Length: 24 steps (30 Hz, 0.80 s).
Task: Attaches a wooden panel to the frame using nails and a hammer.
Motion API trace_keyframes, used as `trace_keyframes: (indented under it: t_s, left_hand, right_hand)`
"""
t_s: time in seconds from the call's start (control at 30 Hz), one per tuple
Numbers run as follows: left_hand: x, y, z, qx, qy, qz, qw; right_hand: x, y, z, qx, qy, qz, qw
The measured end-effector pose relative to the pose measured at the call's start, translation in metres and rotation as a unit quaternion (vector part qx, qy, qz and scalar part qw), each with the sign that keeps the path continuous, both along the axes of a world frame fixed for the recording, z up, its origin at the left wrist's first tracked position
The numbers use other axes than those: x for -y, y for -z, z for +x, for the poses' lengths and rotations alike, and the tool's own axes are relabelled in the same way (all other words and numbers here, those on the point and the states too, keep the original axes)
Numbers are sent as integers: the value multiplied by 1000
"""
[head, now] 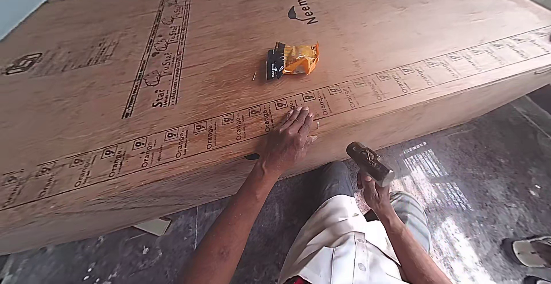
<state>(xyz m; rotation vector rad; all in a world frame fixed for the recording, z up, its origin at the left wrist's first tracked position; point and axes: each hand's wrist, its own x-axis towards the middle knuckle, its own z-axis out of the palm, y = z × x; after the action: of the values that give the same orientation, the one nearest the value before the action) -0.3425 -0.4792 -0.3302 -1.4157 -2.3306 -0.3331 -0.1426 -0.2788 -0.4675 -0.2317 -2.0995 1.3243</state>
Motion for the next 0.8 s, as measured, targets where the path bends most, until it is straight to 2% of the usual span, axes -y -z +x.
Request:
trace_keyframes:
  t_s: [0.03,0.1,0.17,0.27,0.4,0.5,0.6,0.8]
  left_hand:
    - [0,0,0,-2,1,-1,1000]
    - [0,-1,1,3,4,-1,1000]
    - [0,-1,1,2,5,-4,1000]
    - [1,0,3,-2,-2,-9,1000]
    - [0,-1,2,-10,-7,-4,1000]
    - [0,-1,3,-11,-8,-11,1000]
    - [0,0,2,-16,-4,-5,1000]
    - [0,1,3,-15,-4,1,1000]
  right_hand:
    - [2,1,0,0,6,43,999]
    - [14,-25,-2,18,21,73,997]
    - [19,-37,-12,-32,13,92,995]
    - [17,-27,-25,-128,11,208,970]
    - [0,-5,-63,-111,25,280,953]
    - [-8,12,-77,-48,31,299,952]
    - [-3,9,-68,-42,29,289,956]
    - [3,-8,-56,-170,-6,291,942]
